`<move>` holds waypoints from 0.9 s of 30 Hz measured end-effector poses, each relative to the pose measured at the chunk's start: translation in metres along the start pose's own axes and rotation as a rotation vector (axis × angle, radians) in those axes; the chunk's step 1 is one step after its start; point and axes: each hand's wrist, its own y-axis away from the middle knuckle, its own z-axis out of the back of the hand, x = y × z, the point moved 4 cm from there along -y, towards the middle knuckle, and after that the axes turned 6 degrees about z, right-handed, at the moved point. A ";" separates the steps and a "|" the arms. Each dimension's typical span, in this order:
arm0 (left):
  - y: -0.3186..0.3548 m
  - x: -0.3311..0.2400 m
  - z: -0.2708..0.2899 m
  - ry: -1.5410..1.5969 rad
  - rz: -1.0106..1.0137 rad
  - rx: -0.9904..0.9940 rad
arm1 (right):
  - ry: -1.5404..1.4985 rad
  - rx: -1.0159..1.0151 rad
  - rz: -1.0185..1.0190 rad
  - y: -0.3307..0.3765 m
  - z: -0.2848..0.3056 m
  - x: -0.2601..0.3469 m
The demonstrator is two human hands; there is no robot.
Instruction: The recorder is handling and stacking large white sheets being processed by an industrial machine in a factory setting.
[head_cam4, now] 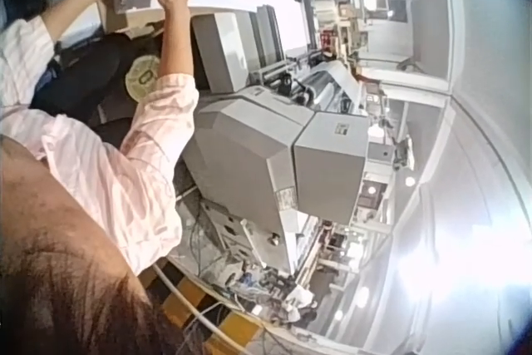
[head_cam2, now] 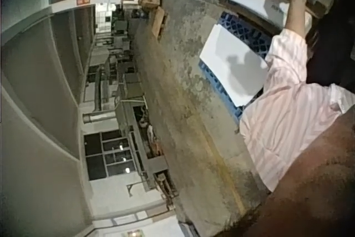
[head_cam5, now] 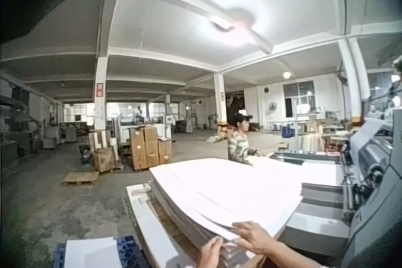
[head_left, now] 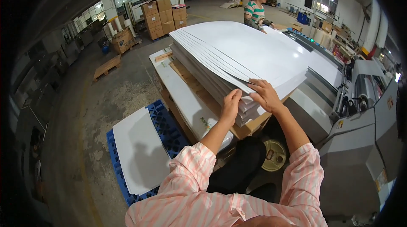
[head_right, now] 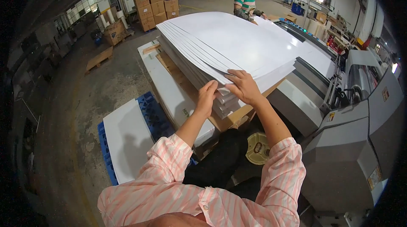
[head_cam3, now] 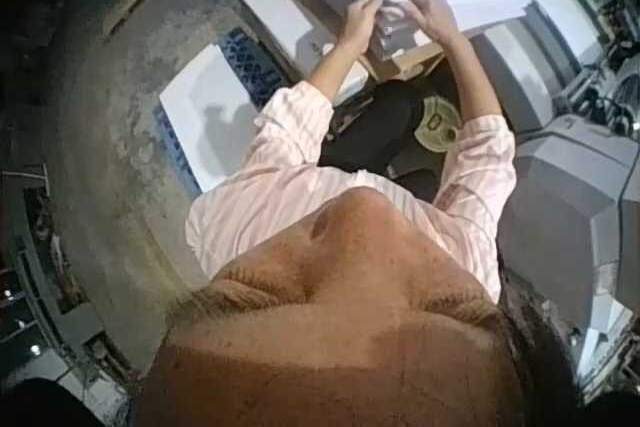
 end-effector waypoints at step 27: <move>-0.006 -0.002 0.003 -0.225 -0.089 -0.055 | -0.065 -0.146 -0.120 -0.006 0.010 0.019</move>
